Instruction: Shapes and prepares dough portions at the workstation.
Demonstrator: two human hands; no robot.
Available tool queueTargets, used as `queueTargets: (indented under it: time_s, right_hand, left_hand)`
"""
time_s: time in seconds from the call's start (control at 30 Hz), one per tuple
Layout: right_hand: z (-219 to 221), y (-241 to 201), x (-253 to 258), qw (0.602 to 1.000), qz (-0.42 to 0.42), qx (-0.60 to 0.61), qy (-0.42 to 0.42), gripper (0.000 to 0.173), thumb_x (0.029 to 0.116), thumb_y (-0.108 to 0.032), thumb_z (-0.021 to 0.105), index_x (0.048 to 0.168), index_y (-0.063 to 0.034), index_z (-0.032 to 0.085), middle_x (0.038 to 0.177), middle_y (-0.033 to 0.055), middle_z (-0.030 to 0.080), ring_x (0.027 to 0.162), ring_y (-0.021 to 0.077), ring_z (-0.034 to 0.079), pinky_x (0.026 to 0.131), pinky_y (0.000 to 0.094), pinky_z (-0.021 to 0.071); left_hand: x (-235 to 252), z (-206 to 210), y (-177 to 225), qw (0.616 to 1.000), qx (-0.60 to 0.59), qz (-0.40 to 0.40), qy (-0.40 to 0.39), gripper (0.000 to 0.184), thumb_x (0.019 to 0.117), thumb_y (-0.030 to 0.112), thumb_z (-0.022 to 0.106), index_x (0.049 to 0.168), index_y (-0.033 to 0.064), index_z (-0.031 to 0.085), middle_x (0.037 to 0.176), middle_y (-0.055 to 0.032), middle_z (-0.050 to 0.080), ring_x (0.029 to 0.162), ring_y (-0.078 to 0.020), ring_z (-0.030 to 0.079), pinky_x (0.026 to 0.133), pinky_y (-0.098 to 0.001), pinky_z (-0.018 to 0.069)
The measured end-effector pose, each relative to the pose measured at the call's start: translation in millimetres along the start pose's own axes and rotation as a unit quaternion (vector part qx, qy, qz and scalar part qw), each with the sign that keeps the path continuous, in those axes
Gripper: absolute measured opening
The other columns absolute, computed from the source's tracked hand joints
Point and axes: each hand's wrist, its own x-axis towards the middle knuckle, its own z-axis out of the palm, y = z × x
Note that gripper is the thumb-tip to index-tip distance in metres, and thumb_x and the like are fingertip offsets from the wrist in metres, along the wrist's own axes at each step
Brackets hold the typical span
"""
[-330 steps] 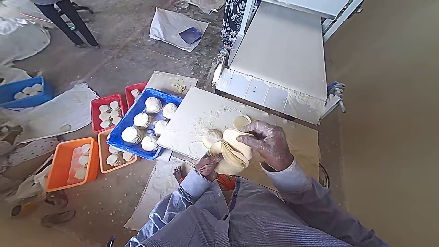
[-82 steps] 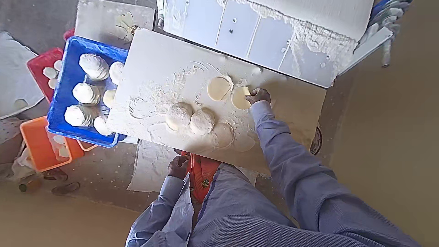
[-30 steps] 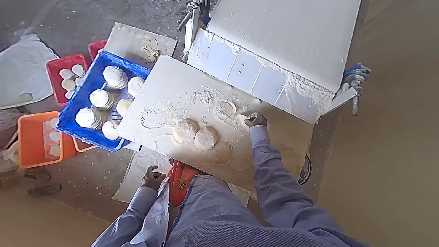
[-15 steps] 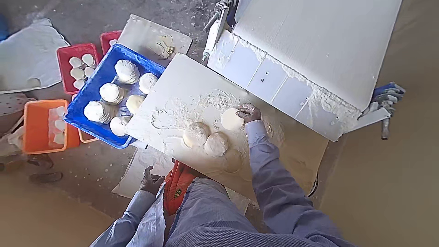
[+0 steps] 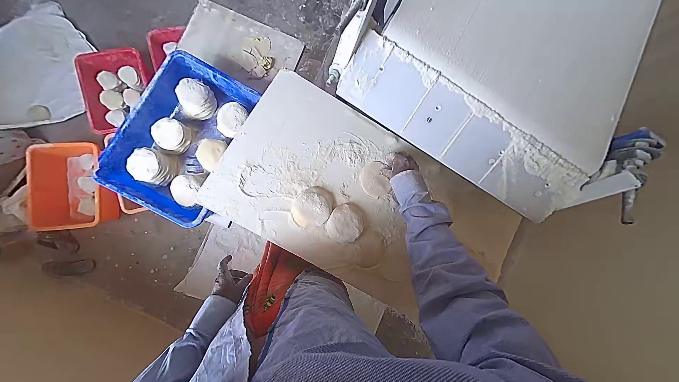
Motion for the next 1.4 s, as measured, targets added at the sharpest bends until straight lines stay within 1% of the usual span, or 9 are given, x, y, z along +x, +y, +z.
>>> queueTargets:
  time_s: [0.1, 0.27, 0.5, 0.67, 0.77, 0.9, 1.1, 1.27, 1.4]
  right_hand:
    - [-10, -8, 1, 0.999, 0.027, -0.03, -0.032, 0.052, 0.0911, -0.032, 0.077, 0.125, 0.0046, 0.065, 0.132, 0.0275, 0.064, 0.129, 0.0429, 0.059, 0.106, 0.0607, 0.0461]
    - [-17, -10, -1, 0.995, 0.032, -0.032, -0.088, 0.061, 0.0907, -0.038, 0.078, 0.125, 0.01, 0.063, 0.136, 0.0308, 0.06, 0.134, 0.0443, 0.054, 0.109, 0.063, 0.0423]
    - [11, 5, -14, 0.996, -0.085, -0.005, -0.017, 0.048, 0.0872, -0.031, 0.08, 0.126, -0.0059, 0.068, 0.129, 0.0229, 0.067, 0.124, 0.0425, 0.062, 0.103, 0.0629, 0.0464]
    - [3, -8, -17, 0.998, 0.018, 0.02, -0.052, 0.072, 0.0855, -0.03, 0.085, 0.137, 0.0103, 0.055, 0.14, 0.0327, 0.056, 0.136, 0.0459, 0.051, 0.112, 0.0595, 0.0409]
    - [-7, -17, -29, 0.991, 0.102, 0.053, -0.076, 0.068, 0.0854, -0.031, 0.085, 0.133, 0.0099, 0.057, 0.142, 0.0301, 0.055, 0.137, 0.0412, 0.052, 0.11, 0.0579, 0.0433]
    - [-10, -20, -38, 0.987, 0.111, 0.065, -0.092, 0.068, 0.0883, -0.035, 0.081, 0.133, 0.0103, 0.057, 0.143, 0.0285, 0.055, 0.138, 0.0398, 0.051, 0.111, 0.0577, 0.042]
    - [-10, -6, -34, 0.995, -0.074, 0.071, -0.011, 0.06, 0.0837, -0.037, 0.086, 0.126, 0.001, 0.068, 0.13, 0.0279, 0.065, 0.128, 0.043, 0.059, 0.11, 0.0603, 0.0428]
    - [-71, -37, -107, 0.981, -0.179, 0.065, 0.026, 0.053, 0.0881, -0.022, 0.082, 0.13, 0.0047, 0.063, 0.127, 0.0296, 0.066, 0.124, 0.0458, 0.06, 0.11, 0.0598, 0.0415]
    - [-116, -54, -183, 0.932, -0.324, 0.156, 0.053, 0.044, 0.0829, -0.011, 0.085, 0.121, 0.0046, 0.069, 0.112, 0.0257, 0.072, 0.108, 0.0398, 0.069, 0.1, 0.0559, 0.0491]
  left_hand:
    - [2, -2, -1, 1.0, -0.008, -0.003, 0.001, 0.084, 0.0965, 0.005, 0.067, 0.159, 0.0007, 0.012, 0.117, -0.0269, 0.066, 0.094, -0.0321, 0.071, 0.087, -0.0456, 0.0564]
    - [5, -6, -8, 1.0, -0.016, -0.006, 0.021, 0.082, 0.0978, 0.006, 0.066, 0.159, 0.0009, 0.012, 0.118, -0.0266, 0.066, 0.093, -0.0324, 0.071, 0.086, -0.0465, 0.0571]
    - [7, -18, -7, 0.996, -0.061, 0.019, 0.064, 0.085, 0.0955, 0.004, 0.068, 0.16, 0.0031, 0.013, 0.118, -0.0259, 0.065, 0.092, -0.0317, 0.071, 0.083, -0.0468, 0.0573]
    - [3, -18, -5, 0.995, -0.056, 0.04, 0.074, 0.085, 0.0959, 0.005, 0.067, 0.16, 0.0037, 0.012, 0.118, -0.0256, 0.064, 0.09, -0.0303, 0.07, 0.081, -0.0457, 0.0575]
    - [-1, -15, -4, 0.996, -0.046, 0.044, 0.07, 0.086, 0.0953, 0.004, 0.068, 0.16, 0.0038, 0.011, 0.117, -0.0257, 0.065, 0.09, -0.0307, 0.071, 0.081, -0.0461, 0.0576]
    - [-10, -17, -2, 0.995, -0.037, 0.052, 0.071, 0.093, 0.0911, 0.001, 0.072, 0.16, 0.0024, 0.009, 0.114, -0.0242, 0.066, 0.088, -0.0278, 0.071, 0.08, -0.0433, 0.0576]
    - [-17, -32, 20, 0.992, -0.027, 0.097, 0.075, 0.096, 0.0872, -0.002, 0.075, 0.159, 0.0021, 0.011, 0.116, -0.0241, 0.066, 0.089, -0.0261, 0.071, 0.084, -0.041, 0.0575]
    - [-27, -34, 88, 0.967, -0.037, 0.246, 0.056, 0.055, 0.0952, 0.01, 0.071, 0.142, -0.0075, 0.047, 0.117, -0.0239, 0.069, 0.106, -0.0302, 0.069, 0.097, -0.0458, 0.0536]
    - [-45, -17, 173, 0.894, -0.168, 0.411, -0.06, 0.066, 0.0961, 0.025, 0.065, 0.147, -0.0067, 0.038, 0.128, -0.0222, 0.065, 0.12, -0.0265, 0.062, 0.106, -0.0429, 0.048]
